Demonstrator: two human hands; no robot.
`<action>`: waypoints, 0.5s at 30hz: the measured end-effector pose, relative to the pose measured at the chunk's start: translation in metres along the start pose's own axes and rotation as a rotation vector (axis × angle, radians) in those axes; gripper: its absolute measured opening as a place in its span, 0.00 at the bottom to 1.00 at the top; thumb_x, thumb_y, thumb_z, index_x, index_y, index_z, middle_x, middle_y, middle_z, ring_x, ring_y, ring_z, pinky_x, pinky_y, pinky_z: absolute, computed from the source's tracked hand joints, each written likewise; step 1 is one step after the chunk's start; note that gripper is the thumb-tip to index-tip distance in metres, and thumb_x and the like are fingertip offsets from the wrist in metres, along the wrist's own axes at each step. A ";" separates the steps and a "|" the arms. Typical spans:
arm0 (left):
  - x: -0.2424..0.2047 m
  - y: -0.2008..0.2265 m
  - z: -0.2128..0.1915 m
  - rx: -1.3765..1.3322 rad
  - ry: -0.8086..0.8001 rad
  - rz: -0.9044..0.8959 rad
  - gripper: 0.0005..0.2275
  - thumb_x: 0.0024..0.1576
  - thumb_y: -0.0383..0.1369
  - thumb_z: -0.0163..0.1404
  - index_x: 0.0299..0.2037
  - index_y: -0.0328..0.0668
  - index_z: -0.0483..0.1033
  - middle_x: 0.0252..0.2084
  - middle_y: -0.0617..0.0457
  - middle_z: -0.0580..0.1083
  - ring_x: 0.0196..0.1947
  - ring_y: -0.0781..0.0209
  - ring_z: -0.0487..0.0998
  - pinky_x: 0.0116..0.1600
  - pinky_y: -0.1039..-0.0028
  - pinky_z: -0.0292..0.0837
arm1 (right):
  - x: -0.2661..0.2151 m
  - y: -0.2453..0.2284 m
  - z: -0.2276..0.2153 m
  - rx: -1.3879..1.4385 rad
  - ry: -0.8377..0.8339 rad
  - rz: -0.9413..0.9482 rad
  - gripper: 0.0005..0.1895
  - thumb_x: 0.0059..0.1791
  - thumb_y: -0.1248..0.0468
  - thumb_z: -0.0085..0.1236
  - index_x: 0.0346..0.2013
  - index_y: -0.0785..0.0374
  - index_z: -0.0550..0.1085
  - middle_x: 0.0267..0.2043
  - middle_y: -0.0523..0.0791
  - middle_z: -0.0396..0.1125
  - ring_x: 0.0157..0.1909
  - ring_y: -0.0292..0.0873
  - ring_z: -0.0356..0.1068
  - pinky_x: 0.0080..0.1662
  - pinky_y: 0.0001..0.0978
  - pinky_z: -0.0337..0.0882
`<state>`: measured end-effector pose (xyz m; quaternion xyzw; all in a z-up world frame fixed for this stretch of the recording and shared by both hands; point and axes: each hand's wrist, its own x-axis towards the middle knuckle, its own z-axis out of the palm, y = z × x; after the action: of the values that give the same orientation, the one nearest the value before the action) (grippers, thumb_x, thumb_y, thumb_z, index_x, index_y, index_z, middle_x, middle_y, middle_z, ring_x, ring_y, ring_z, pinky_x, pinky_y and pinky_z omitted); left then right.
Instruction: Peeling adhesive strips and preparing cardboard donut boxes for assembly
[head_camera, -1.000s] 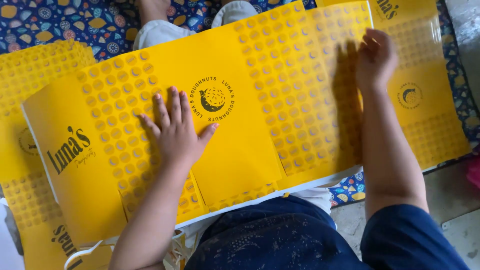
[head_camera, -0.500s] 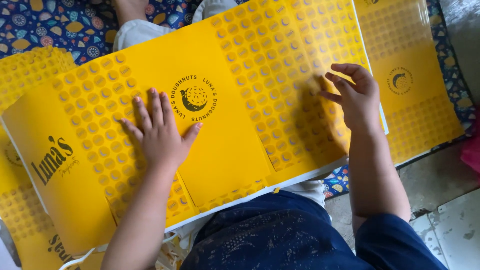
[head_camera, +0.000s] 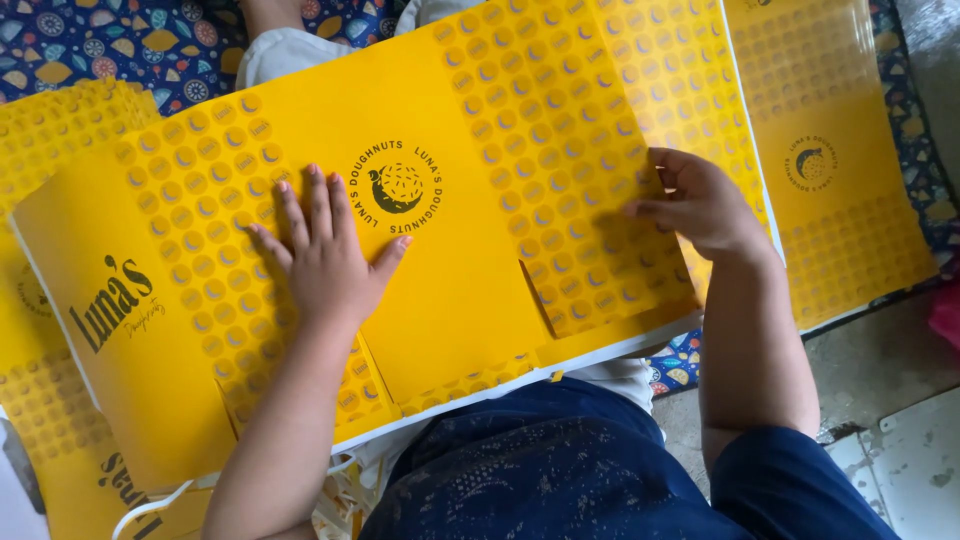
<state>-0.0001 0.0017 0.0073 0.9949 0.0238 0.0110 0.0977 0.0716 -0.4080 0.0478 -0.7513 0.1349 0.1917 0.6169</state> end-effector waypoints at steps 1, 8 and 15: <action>0.000 -0.001 0.001 -0.014 0.011 0.005 0.45 0.57 0.66 0.39 0.77 0.37 0.52 0.80 0.43 0.46 0.78 0.34 0.37 0.69 0.28 0.21 | -0.005 -0.006 0.005 -0.079 -0.090 0.030 0.28 0.45 0.74 0.62 0.60 0.62 0.72 0.46 0.46 0.73 0.44 0.39 0.74 0.43 0.30 0.76; 0.003 -0.018 -0.024 -0.067 -0.012 -0.128 0.42 0.56 0.64 0.41 0.77 0.47 0.54 0.80 0.40 0.46 0.78 0.37 0.35 0.59 0.19 0.13 | -0.001 0.040 -0.006 0.103 -0.179 -0.251 0.29 0.50 0.76 0.55 0.64 0.57 0.61 0.46 0.49 0.72 0.43 0.39 0.73 0.43 0.32 0.76; -0.005 -0.049 -0.062 -0.178 0.168 -0.272 0.37 0.59 0.52 0.55 0.75 0.41 0.60 0.78 0.36 0.48 0.77 0.32 0.40 0.56 0.13 0.17 | -0.004 0.058 -0.018 0.296 -0.114 -0.242 0.25 0.50 0.74 0.55 0.61 0.54 0.66 0.44 0.47 0.73 0.35 0.34 0.72 0.36 0.20 0.71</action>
<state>-0.0091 0.0613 0.0583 0.9655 0.1652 0.0829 0.1834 0.0449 -0.4376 0.0019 -0.6512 0.0354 0.1365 0.7457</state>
